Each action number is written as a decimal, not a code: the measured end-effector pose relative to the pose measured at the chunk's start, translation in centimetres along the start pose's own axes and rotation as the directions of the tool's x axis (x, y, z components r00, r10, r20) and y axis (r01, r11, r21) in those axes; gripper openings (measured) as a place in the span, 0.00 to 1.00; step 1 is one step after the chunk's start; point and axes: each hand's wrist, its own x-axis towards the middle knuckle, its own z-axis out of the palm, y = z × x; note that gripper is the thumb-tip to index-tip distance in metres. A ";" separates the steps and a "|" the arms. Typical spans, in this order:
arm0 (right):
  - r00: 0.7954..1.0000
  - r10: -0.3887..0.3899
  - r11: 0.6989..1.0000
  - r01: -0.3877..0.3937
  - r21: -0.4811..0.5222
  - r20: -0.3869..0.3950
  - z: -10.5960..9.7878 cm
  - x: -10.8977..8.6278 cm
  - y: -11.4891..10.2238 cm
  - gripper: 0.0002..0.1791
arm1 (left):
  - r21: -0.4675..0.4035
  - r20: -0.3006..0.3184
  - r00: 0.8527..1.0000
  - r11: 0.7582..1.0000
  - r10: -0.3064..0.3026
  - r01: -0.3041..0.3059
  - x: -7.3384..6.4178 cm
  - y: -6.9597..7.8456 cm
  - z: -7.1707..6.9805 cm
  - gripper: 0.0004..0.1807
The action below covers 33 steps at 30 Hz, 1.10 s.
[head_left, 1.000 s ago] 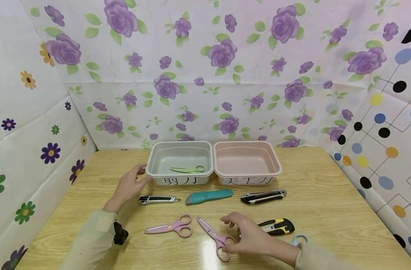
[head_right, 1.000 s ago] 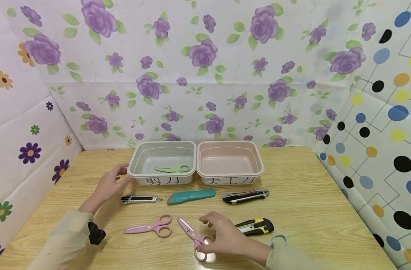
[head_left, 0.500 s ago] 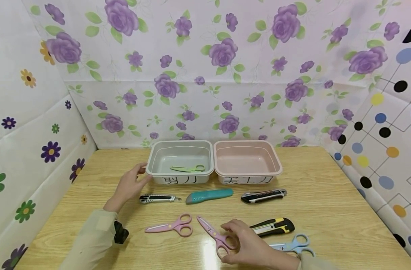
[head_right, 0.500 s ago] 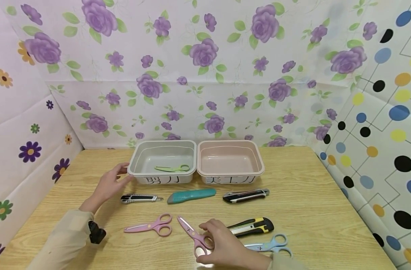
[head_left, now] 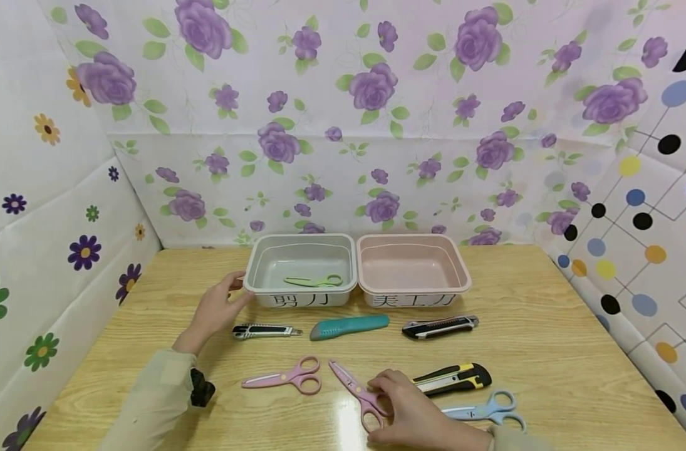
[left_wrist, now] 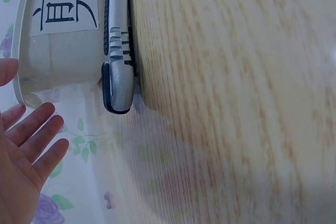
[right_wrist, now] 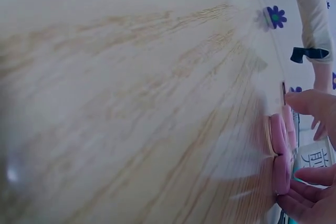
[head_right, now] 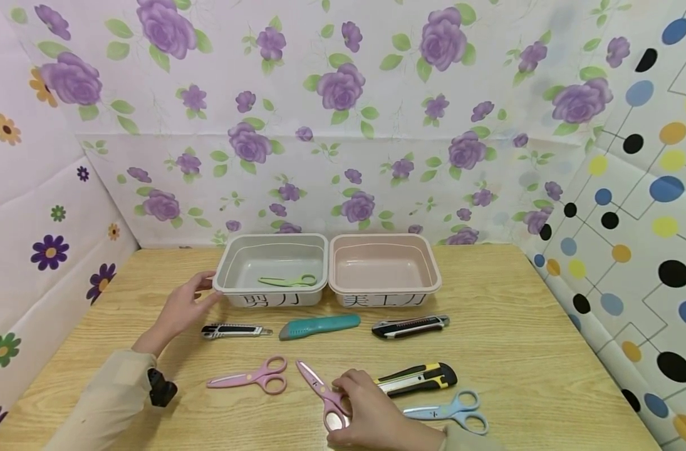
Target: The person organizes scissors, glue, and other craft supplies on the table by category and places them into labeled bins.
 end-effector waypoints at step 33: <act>0.994 -0.076 0.995 0.082 0.063 -0.080 -0.8 1.0 0.8 0.25 | -0.001 0.011 1.000 1.000 -0.021 0.021 0.0 -0.2 0.1 0.30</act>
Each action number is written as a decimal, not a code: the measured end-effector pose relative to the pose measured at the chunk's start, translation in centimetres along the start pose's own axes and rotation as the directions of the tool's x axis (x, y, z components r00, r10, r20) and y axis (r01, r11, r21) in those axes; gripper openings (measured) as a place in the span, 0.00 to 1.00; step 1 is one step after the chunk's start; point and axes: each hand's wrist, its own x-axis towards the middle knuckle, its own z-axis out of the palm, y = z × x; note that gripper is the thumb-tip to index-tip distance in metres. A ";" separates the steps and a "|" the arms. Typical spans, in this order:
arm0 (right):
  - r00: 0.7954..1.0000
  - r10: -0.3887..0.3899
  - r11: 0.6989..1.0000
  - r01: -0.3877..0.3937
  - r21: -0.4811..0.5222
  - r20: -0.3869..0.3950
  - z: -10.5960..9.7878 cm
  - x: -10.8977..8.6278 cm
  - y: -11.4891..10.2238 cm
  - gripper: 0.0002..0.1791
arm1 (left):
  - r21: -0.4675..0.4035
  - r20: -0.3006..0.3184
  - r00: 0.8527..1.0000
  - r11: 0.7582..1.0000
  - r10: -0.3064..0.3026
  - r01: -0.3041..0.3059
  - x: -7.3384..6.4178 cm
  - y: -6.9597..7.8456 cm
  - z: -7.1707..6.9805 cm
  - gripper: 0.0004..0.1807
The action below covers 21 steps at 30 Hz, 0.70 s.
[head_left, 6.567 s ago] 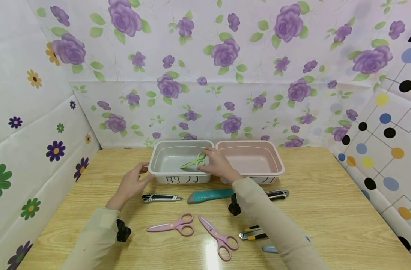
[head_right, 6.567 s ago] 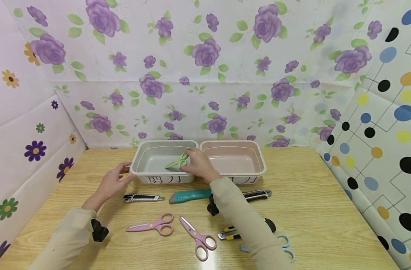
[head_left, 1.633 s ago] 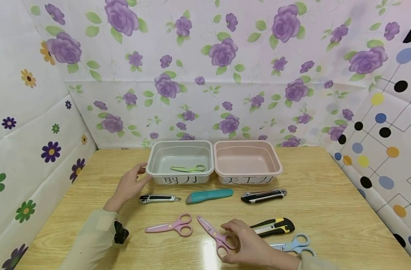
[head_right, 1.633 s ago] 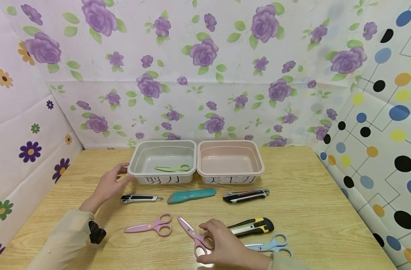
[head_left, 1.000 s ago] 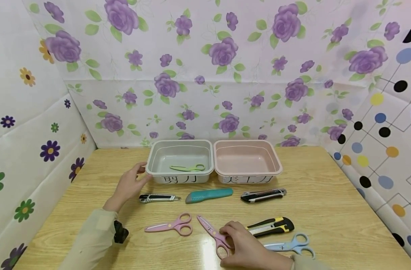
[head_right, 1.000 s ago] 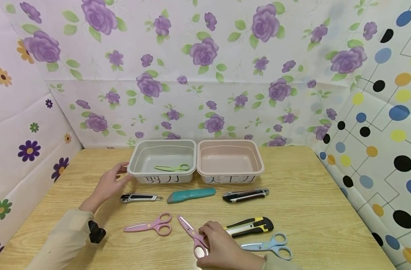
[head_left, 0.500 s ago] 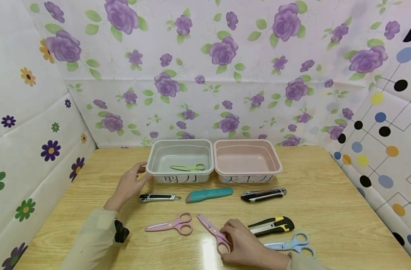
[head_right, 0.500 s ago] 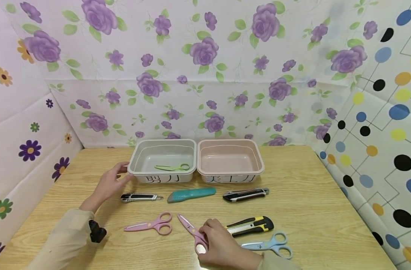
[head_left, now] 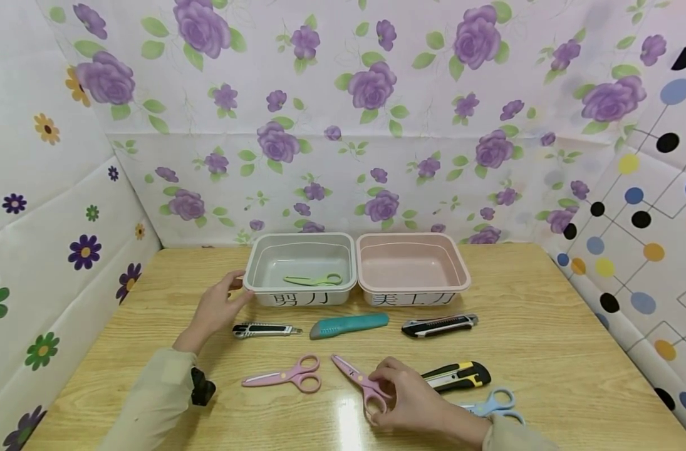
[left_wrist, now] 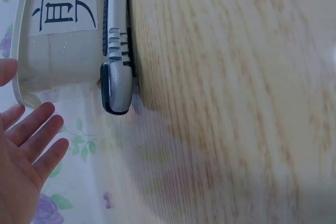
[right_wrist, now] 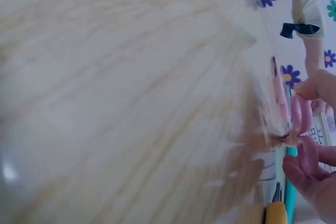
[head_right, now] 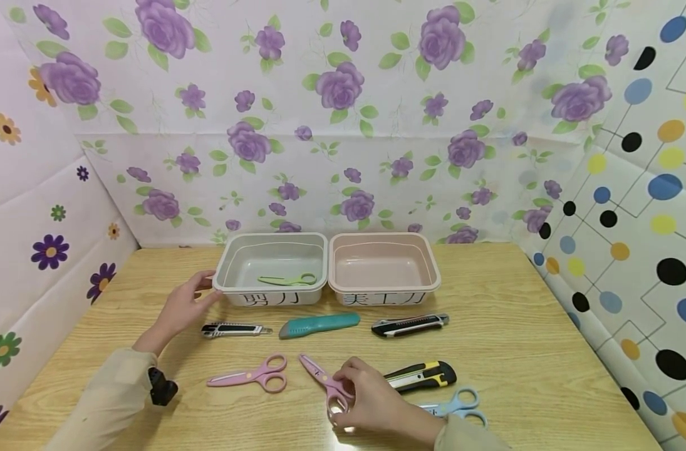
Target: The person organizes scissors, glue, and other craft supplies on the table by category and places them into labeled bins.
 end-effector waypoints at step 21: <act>0.964 0.242 0.906 -0.264 0.332 0.106 -1.1 0.4 0.1 0.22 | 0.003 -0.010 1.000 1.000 0.027 -0.027 0.0 -0.2 0.1 0.30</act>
